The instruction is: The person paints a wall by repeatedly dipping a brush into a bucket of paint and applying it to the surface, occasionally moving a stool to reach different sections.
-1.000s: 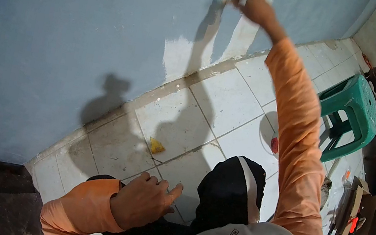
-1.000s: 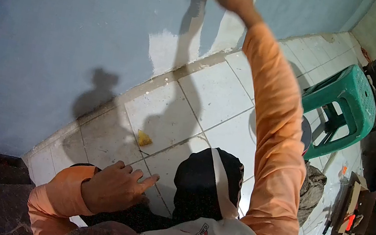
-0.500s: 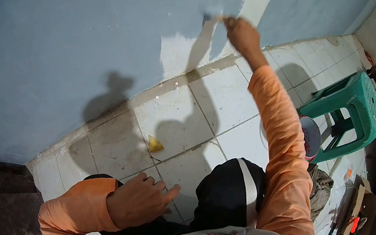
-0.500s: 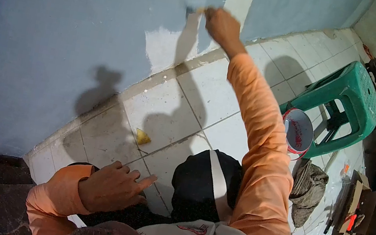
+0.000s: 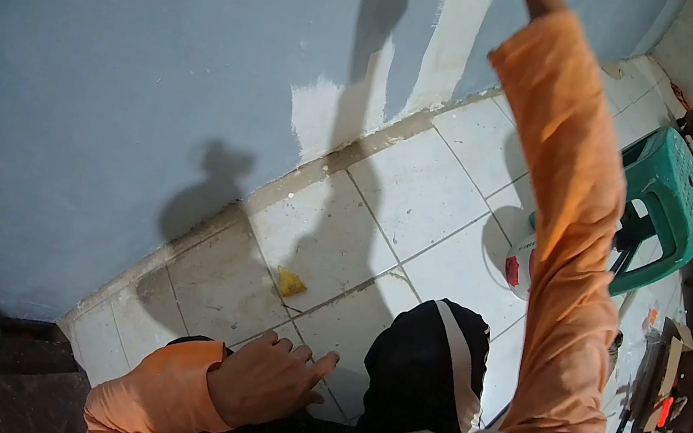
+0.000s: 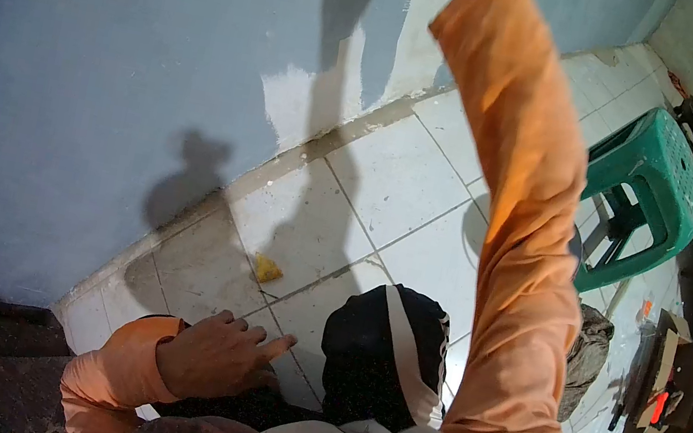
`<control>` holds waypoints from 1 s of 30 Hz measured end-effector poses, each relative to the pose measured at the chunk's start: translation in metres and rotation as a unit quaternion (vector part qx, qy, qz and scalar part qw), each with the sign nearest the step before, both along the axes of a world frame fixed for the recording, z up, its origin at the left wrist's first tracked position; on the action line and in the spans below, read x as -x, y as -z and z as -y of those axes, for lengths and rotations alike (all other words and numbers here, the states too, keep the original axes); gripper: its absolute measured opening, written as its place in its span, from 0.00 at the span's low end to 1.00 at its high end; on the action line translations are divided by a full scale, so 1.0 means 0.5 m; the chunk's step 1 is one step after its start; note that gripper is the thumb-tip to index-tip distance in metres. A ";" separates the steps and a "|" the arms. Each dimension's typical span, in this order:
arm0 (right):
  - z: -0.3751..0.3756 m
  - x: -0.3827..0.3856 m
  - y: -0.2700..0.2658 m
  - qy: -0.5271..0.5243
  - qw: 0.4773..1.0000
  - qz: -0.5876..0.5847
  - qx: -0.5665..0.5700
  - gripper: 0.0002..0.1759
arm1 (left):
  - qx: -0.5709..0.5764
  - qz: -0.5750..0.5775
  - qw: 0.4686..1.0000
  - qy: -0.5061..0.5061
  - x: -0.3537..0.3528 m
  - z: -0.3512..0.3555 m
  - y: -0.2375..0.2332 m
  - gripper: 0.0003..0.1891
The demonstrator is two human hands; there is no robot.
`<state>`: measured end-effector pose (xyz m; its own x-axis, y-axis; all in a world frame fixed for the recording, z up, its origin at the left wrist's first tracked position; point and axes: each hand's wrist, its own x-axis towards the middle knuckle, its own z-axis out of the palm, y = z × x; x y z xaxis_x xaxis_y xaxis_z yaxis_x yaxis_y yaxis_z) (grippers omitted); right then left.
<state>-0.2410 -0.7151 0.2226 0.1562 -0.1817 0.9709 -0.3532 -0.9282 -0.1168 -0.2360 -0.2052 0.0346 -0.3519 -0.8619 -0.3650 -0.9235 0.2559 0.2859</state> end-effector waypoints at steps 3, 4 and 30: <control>-0.038 -0.024 0.257 0.065 0.988 -0.059 -0.130 0.16 | -0.024 0.006 1.000 -0.010 0.007 0.002 -0.014 0.30; -0.067 -0.034 0.363 0.077 0.982 -0.101 -0.141 0.14 | -0.024 0.009 1.000 -0.009 0.009 -0.001 -0.019 0.30; -0.136 -0.013 0.589 -0.001 0.976 -0.089 -0.199 0.10 | -0.108 0.027 0.994 -0.008 0.014 0.004 -0.028 0.32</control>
<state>-0.2347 -0.6470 -0.0720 0.3171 -0.5383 0.7809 -0.3992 -0.8226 -0.4049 -0.2429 -0.2072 0.0486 -0.3129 -0.7664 -0.5610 -0.9426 0.1783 0.2822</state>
